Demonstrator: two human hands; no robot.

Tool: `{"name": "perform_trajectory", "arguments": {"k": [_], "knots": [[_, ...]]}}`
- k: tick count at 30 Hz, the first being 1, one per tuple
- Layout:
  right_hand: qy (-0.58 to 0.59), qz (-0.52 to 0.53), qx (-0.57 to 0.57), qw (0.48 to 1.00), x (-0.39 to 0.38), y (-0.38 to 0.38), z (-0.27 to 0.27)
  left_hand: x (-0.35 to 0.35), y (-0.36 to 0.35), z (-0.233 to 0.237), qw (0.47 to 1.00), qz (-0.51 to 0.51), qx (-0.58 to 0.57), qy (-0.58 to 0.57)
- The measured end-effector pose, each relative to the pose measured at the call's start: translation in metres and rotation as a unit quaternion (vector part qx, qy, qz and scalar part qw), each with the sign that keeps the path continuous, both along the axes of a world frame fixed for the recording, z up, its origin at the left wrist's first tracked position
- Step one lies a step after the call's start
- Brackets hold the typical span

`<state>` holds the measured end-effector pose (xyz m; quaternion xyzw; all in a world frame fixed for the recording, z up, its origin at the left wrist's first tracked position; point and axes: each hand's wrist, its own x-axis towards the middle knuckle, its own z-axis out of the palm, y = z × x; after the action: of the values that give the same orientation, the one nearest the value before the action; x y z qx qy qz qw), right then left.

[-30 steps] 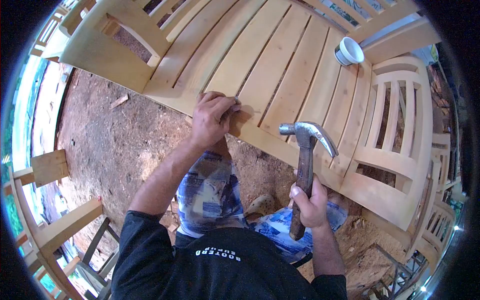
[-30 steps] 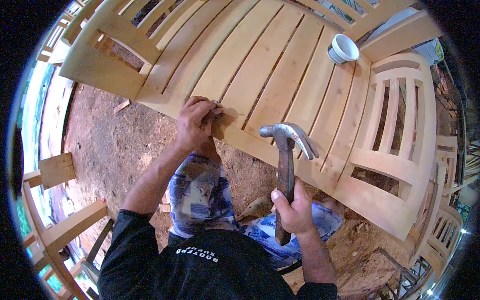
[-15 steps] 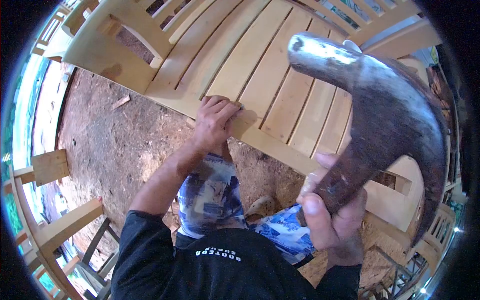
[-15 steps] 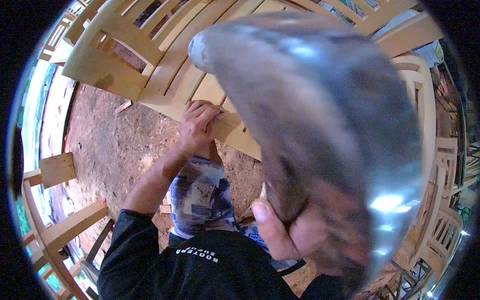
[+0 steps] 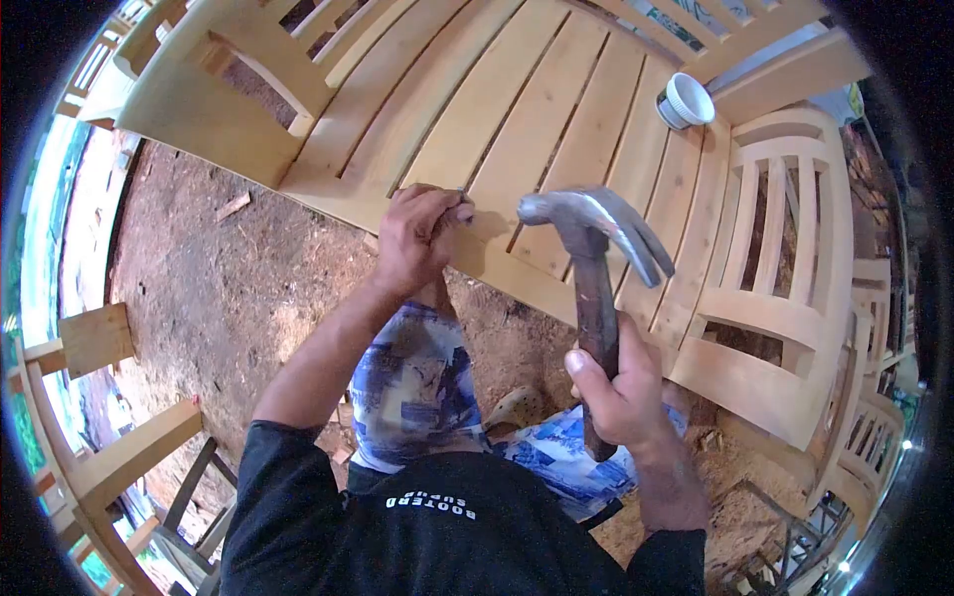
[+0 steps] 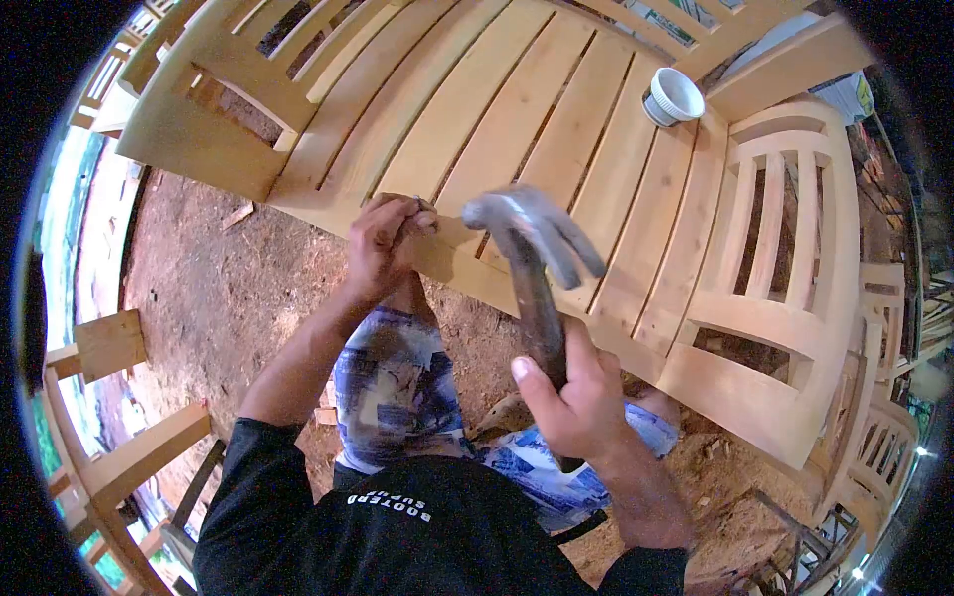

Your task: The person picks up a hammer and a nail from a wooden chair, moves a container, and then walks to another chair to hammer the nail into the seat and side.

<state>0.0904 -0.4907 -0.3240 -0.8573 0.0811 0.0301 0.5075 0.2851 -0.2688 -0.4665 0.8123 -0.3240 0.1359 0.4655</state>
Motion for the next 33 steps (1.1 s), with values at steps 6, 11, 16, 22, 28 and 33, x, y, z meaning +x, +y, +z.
{"name": "perform_trajectory", "arguments": {"k": [6, 11, 16, 22, 28, 33], "knots": [[0.072, -0.101, 0.126, 0.984, -0.038, -0.013, -0.032, -0.012, -0.022, 0.012, 0.998, -0.003, 0.045, 0.046], [0.07, -0.139, 0.152, 0.976, -0.058, -0.018, -0.049, -0.012, -0.024, 0.0, 0.998, -0.025, 0.059, 0.008], [0.086, -0.127, 0.154, 0.976, -0.063, -0.019, -0.053, -0.011, -0.024, 0.0, 0.997, -0.026, 0.068, -0.012], [0.096, -0.132, 0.167, 0.972, -0.057, -0.013, -0.044, -0.012, -0.025, -0.001, 0.998, -0.026, 0.061, -0.019], [0.072, -0.115, 0.144, 0.98, -0.049, -0.009, -0.043, -0.014, -0.024, -0.007, 0.994, -0.039, 0.085, -0.06], [0.012, -0.013, -0.015, 1.0, -0.027, -0.013, -0.005, -0.013, -0.02, -0.005, 0.985, -0.072, 0.092, -0.126]]}}
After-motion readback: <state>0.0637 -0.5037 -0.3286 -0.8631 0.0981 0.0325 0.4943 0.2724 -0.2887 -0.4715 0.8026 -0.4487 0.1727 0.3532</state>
